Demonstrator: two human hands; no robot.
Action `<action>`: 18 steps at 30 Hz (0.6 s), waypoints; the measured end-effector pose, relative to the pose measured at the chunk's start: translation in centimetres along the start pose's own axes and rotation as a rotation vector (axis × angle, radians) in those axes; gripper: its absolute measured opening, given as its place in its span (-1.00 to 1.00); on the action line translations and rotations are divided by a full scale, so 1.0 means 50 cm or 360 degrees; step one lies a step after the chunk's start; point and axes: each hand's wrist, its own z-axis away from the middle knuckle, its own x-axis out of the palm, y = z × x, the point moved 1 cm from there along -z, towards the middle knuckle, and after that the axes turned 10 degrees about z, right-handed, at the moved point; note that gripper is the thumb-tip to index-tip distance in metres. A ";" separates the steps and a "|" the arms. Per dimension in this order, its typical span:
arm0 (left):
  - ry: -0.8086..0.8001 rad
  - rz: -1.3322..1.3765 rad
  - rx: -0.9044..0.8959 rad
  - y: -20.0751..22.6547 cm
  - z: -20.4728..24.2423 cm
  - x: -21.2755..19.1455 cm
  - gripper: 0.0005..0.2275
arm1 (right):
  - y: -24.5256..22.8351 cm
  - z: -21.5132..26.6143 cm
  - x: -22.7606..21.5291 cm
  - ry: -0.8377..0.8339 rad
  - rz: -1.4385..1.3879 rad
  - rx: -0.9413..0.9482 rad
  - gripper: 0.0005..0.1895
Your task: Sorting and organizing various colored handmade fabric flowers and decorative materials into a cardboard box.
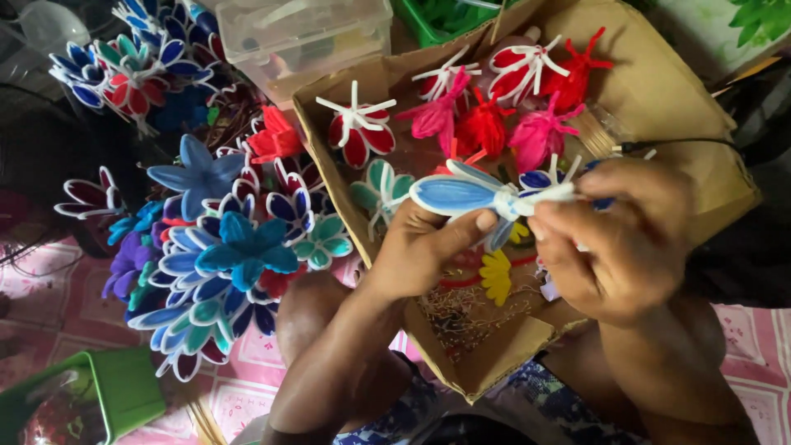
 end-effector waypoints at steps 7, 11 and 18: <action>0.0036 0.0251 0.0033 0.006 0.000 -0.003 -0.86 | -0.011 -0.005 0.006 0.0061 0.0137 -0.0042 -0.74; -0.0014 0.0260 0.0016 0.003 -0.002 -0.004 -0.85 | -0.009 -0.003 0.010 0.0003 0.0088 0.0154 -0.67; -0.0017 0.0197 0.0054 0.009 -0.004 -0.007 -0.82 | -0.012 -0.019 0.008 -0.0046 -0.0047 0.0097 -0.83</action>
